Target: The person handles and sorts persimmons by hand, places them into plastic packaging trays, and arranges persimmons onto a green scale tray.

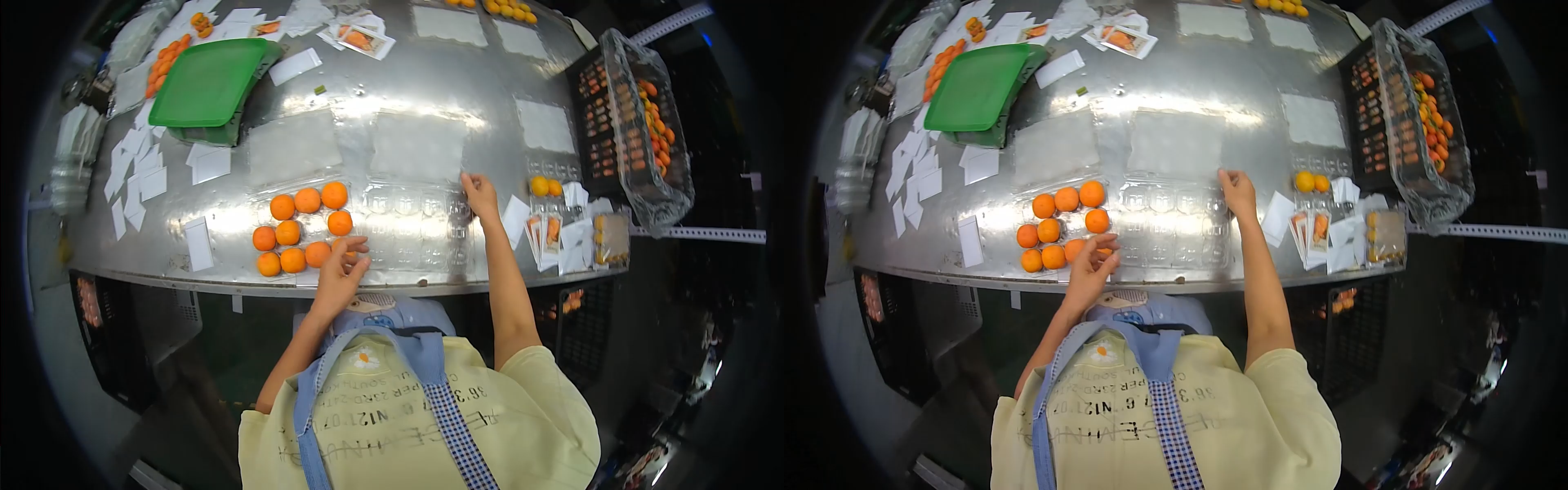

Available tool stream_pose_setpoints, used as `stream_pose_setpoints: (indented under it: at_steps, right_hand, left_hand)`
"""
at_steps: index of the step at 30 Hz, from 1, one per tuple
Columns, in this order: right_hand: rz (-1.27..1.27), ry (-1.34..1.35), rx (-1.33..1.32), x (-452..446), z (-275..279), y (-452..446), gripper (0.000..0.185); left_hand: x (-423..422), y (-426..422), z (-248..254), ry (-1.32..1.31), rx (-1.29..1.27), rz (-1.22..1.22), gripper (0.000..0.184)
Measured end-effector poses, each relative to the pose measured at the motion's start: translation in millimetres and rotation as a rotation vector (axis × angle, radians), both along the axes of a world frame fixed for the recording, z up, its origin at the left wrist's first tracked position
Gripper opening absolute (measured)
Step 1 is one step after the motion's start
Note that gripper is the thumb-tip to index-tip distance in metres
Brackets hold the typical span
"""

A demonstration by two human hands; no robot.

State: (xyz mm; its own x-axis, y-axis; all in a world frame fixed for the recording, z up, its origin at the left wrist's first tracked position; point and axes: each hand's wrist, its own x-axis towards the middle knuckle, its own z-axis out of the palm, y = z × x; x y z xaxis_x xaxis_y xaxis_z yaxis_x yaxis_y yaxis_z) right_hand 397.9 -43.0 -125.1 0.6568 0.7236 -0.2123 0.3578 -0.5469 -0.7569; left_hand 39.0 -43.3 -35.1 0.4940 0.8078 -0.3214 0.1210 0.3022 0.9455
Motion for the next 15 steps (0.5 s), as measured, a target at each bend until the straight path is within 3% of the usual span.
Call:
stream_pose_setpoints:
  at_steps: [3,5,12,15]
  right_hand:
    - [0.173,0.220,-0.061,10,-7,6,0.030]
    - [0.047,0.501,0.111,15,-7,2,0.024]
    - [-0.034,0.494,0.268,44,55,-19,0.019]
    - [0.079,0.518,0.369,25,94,-23,0.017]
  left_hand:
    - [10,-12,-3,0.005,-0.002,0.051,0.036]
    - [16,-22,-8,0.008,-0.029,0.111,0.035]
    - [8,-41,20,-0.035,-0.029,0.344,0.033]
    - [-5,-31,28,-0.122,0.028,0.437,0.032]
